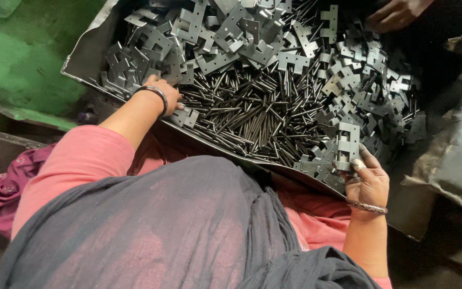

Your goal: The person sorts through a large bin of small metal brackets and thin rods by hand, picking up individual pieces, turning them over, and setting them back down or moving them within the bin.

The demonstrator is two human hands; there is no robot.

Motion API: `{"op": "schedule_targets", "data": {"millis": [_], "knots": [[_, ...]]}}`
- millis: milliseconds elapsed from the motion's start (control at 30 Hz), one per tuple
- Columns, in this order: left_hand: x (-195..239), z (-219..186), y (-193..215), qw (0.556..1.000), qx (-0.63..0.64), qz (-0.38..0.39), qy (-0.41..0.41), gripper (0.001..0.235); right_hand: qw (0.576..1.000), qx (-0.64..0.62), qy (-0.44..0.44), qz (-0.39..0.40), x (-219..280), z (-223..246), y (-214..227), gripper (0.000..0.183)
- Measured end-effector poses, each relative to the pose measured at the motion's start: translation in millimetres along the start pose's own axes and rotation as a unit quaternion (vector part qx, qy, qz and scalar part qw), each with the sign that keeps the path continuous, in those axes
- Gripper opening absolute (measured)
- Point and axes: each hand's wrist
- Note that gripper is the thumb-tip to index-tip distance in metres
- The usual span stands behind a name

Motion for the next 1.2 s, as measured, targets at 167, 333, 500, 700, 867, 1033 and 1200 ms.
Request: {"op": "schedule_targets", "data": {"millis": [167, 333, 500, 700, 867, 1033, 1200], "knots": [[-1.1, -9.9, -0.3, 0.997, 0.065, -0.051, -0.004, 0.036, 1.0, -0.009, -0.006, 0.024, -2.0, -6.4, 8.9, 0.049], [-22.2, -40.1, 5.8, 0.897, 0.367, -0.228, -0.089, 0.034, 0.999, -0.046, -0.012, -0.007, -3.5, -3.2, 4.8, 0.048], [-45.6, -100.2, 26.4, 0.753, 0.561, -0.294, -0.177, 0.027, 0.994, -0.089, 0.048, -0.042, -18.6, 4.9, 31.2, 0.05], [-42.3, -147.1, 53.9, 0.871, 0.224, -0.431, -0.072, 0.025, 0.78, 0.343, 0.473, -0.223, -96.0, 101.6, 152.3, 0.046], [-34.6, -145.5, 47.6, 0.903, 0.183, -0.388, 0.027, 0.026, 0.552, 0.71, 0.306, -0.312, -103.0, 155.0, 225.0, 0.063], [-30.2, -148.0, 52.2, 0.929, 0.228, -0.284, 0.068, 0.034, 0.484, 0.762, 0.371, -0.218, -92.5, 126.2, 171.3, 0.039], [-20.5, -155.6, 52.1, 0.956, 0.225, -0.188, 0.015, 0.06, 0.673, 0.7, 0.239, 0.0, -90.7, 2.5, 75.8, 0.044]]}}
Point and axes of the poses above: each hand's wrist, its own x-axis away from the middle knuckle, its own y-axis out of the back of the hand, z = x × y, and after that the axes turned 1 degree about -y, right-handed
